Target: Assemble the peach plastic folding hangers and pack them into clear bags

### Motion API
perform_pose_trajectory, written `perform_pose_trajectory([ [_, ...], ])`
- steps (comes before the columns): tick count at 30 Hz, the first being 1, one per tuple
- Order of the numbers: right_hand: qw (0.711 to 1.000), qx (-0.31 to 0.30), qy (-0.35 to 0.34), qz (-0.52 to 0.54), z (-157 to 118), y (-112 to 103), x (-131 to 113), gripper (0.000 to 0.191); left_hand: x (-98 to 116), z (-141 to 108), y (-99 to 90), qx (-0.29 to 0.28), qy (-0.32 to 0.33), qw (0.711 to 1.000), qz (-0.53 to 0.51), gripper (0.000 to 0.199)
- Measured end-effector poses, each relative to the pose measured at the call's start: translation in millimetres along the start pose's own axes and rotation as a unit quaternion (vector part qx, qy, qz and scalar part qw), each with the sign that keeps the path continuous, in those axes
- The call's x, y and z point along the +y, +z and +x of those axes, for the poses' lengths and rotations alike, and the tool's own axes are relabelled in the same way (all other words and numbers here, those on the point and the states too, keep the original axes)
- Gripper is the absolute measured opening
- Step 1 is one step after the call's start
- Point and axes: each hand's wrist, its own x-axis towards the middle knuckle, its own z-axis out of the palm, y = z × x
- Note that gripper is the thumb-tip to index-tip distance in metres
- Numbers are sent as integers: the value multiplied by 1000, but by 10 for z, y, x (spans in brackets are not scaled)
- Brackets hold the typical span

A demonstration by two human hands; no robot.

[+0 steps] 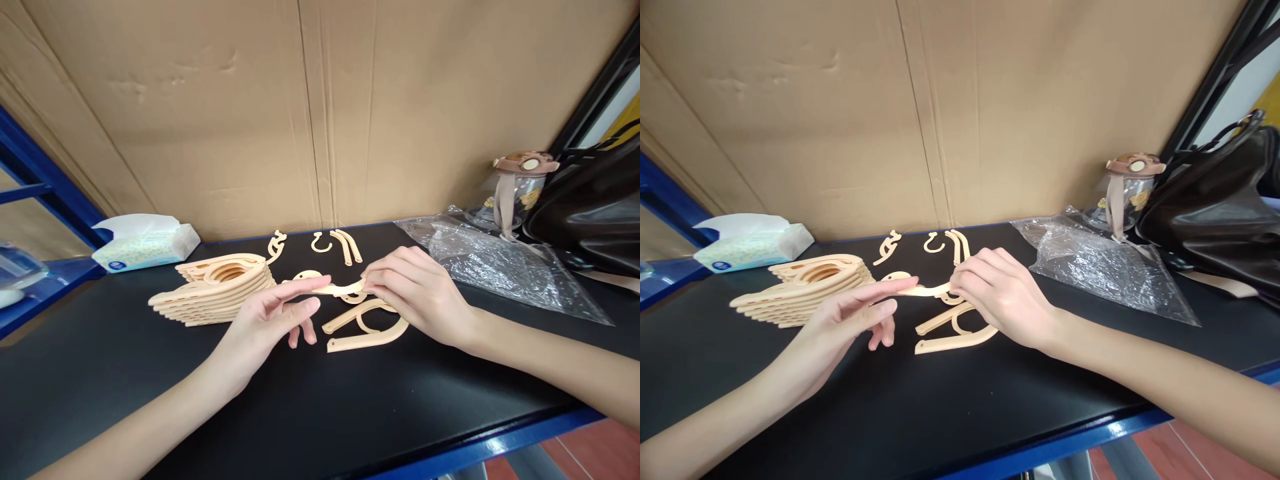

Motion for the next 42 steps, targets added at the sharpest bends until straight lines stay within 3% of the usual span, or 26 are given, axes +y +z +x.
perform_pose_trajectory([
  [7, 999, 21, 0, 36, -11, 3, 8, 9, 23, 6, -20, 5, -3, 1000, -2, 25],
  [15, 998, 18, -53, -21, 18, -5, -3, 13, 24, 21, -28, 1, -12, 1000, -3, 27],
  [25, 998, 19, -53, -18, 13, -18, 0, 17, 32, 30, -34, 0, -26, 1000, 1, 34],
  [30, 995, 34, -90, -28, -1, -15, 1, 14, 26, 44, -25, -1, -14, 1000, 0, 22],
  [36, 989, -62, -131, 22, -12, 13, -98, 22, 11, 81, -50, 25, 25, 997, 63, 33],
  [42, 981, -139, -136, 6, -36, 79, -167, 21, -91, 90, -66, -37, 33, 995, 90, 24],
])
